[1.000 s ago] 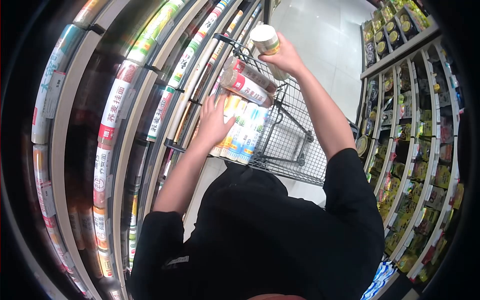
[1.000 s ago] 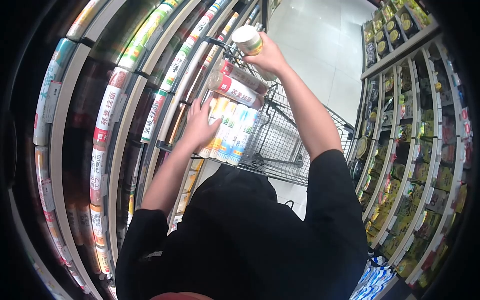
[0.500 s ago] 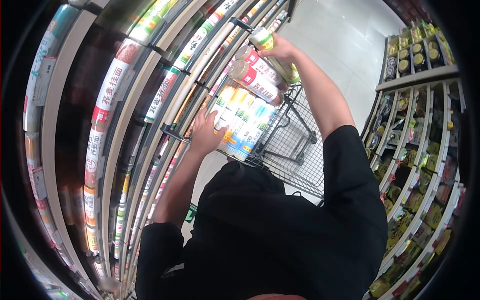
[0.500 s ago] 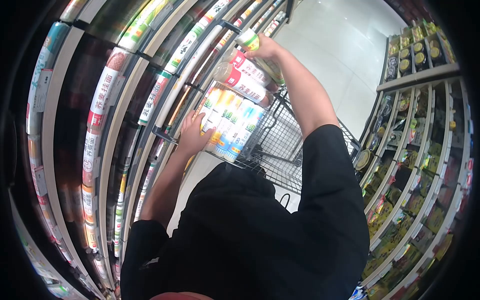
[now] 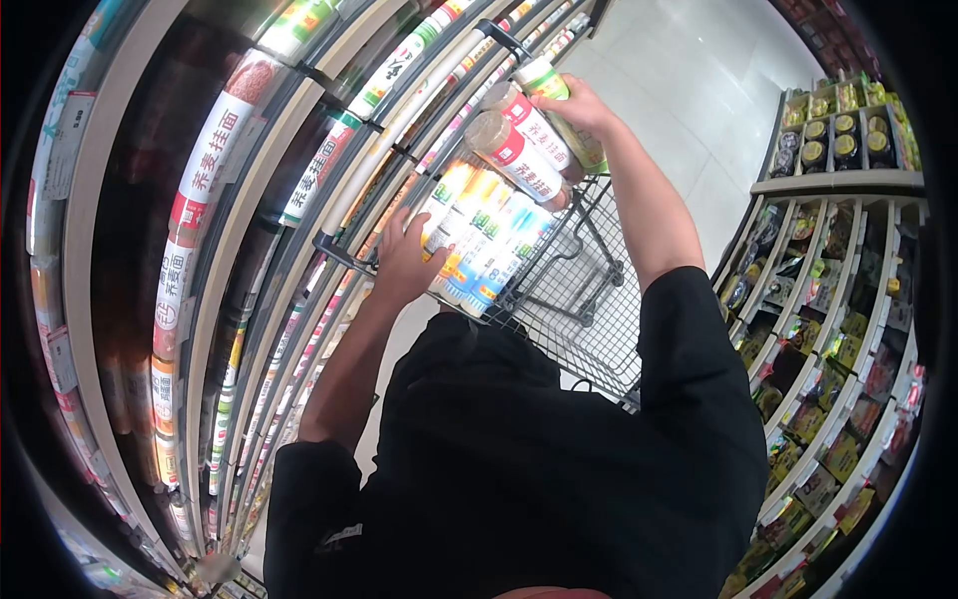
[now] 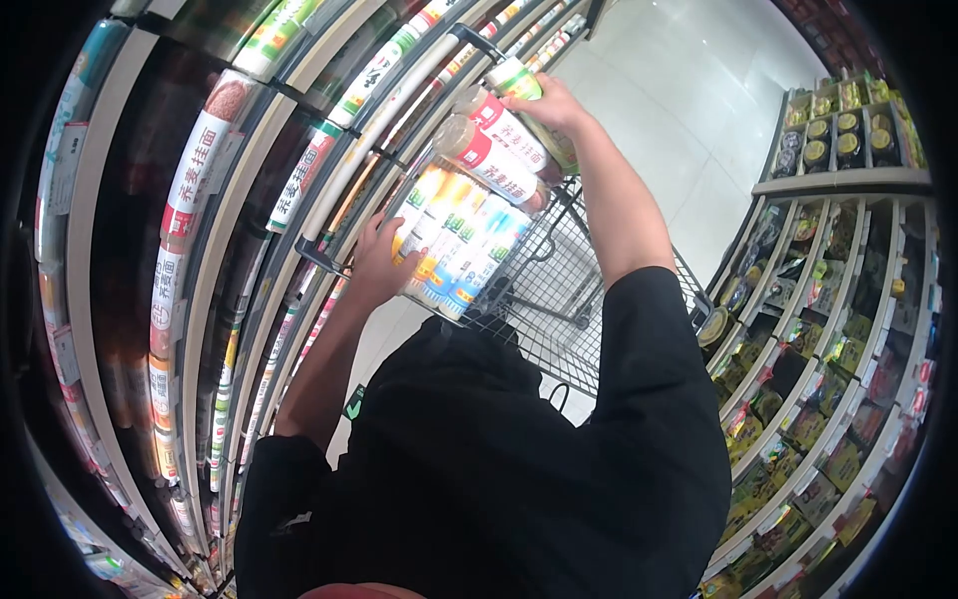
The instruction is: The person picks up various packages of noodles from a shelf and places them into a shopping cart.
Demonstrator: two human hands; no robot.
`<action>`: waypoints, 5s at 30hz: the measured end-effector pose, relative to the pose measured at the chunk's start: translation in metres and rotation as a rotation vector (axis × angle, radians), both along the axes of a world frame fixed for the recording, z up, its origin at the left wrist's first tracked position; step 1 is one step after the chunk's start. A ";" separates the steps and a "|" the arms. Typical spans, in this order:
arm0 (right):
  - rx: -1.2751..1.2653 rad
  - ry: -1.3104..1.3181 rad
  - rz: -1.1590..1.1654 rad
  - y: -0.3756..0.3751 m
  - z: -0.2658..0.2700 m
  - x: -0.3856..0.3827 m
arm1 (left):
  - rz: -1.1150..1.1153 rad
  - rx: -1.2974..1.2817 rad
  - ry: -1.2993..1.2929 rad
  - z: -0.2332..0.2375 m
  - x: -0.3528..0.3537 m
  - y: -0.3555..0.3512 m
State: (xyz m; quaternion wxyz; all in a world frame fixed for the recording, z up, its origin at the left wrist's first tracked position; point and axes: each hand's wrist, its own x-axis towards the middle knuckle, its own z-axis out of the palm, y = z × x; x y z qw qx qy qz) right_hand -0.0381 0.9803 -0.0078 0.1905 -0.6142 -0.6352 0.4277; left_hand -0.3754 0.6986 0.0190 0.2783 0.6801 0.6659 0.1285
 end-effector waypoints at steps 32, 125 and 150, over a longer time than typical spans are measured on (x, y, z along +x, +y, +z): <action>0.370 -0.220 -0.119 -0.050 -0.033 0.001 | -0.066 0.049 0.076 -0.024 -0.010 -0.011; -0.250 -0.518 -0.229 -0.752 -0.097 -0.233 | -0.079 0.122 0.328 -0.008 -0.265 -0.315; -0.248 -0.617 -0.295 -0.780 -0.095 -0.259 | -0.047 0.482 0.272 -0.039 -0.292 -0.344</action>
